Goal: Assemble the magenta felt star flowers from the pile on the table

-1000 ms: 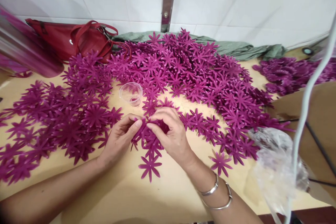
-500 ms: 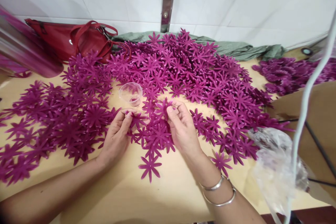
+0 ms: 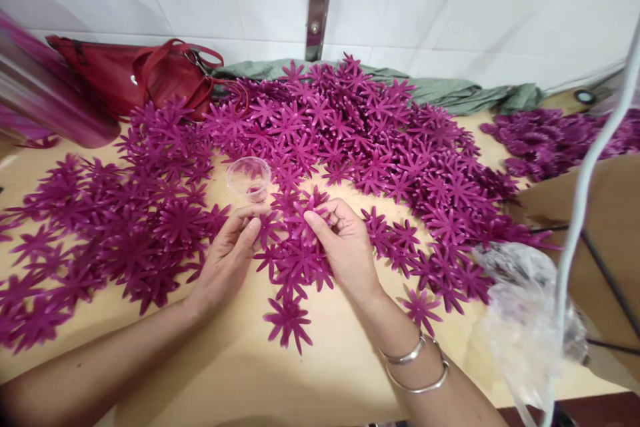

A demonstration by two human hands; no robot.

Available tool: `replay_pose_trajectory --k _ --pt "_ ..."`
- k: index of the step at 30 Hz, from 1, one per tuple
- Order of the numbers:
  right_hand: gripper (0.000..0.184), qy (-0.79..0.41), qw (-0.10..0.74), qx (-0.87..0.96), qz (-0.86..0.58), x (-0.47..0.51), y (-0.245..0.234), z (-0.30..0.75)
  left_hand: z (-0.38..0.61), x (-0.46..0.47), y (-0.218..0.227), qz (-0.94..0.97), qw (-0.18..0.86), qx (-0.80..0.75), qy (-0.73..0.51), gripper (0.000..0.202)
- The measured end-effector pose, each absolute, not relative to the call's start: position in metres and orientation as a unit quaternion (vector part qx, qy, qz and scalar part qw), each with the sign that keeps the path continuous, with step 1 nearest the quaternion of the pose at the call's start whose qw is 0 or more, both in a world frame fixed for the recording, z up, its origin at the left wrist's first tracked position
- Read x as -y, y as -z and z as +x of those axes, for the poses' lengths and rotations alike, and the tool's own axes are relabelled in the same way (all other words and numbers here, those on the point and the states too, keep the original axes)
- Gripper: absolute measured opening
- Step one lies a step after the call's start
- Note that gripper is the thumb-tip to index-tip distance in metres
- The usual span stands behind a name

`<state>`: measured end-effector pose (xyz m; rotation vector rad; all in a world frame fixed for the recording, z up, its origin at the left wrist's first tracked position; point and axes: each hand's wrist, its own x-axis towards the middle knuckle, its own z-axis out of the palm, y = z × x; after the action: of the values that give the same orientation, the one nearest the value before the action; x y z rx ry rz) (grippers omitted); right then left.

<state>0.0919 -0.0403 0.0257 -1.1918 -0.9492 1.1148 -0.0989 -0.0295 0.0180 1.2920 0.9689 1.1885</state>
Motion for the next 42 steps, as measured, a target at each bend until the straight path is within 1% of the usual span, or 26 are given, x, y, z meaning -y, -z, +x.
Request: replay_pose_trajectory --k 4,8,13,17,21,24,31,37,41,42 --pt "0.024 -0.476 0.557 0.46 -0.501 0.046 -0.029 0.085 -0.099 0.03 -0.021 0.554 0.591 -0.371 -0.454 0.022" --pt "0.024 -0.47 0.533 0.493 -0.502 0.05 -0.03 0.082 -0.097 0.031 -0.017 0.551 0.595 -0.382 -0.443 0.013" --pt "0.017 -0.466 0.582 0.438 -0.503 0.044 -0.026 0.09 -0.097 0.032 -0.017 0.517 0.593 -0.406 -0.465 0.015" --pt "0.022 -0.441 0.606 0.422 -0.51 0.04 -0.023 0.093 -0.097 0.032 -0.019 0.507 0.586 -0.428 -0.465 0.018" --pt "0.022 -0.46 0.591 0.403 -0.526 0.038 -0.022 0.093 -0.097 0.031 -0.019 0.514 0.577 -0.438 -0.46 0.022" --pt "0.027 -0.467 0.588 0.393 -0.531 0.039 -0.025 0.093 -0.097 0.031 -0.02 0.526 0.572 -0.436 -0.455 0.023" --pt "0.031 -0.467 0.562 0.42 -0.539 0.043 -0.036 0.093 -0.096 0.032 -0.02 0.508 0.591 -0.428 -0.458 0.024" --pt "0.032 -0.41 0.571 0.42 -0.574 0.043 -0.034 0.094 -0.097 0.032 -0.019 0.498 0.587 -0.434 -0.469 0.021" --pt "0.019 -0.3 0.553 0.522 -0.575 0.041 -0.031 0.097 -0.097 0.031 -0.02 0.503 0.582 -0.433 -0.47 0.022" --pt "0.018 -0.274 0.544 0.551 -0.571 0.041 -0.032 0.097 -0.097 0.031 -0.021 0.509 0.578 -0.432 -0.47 0.022"
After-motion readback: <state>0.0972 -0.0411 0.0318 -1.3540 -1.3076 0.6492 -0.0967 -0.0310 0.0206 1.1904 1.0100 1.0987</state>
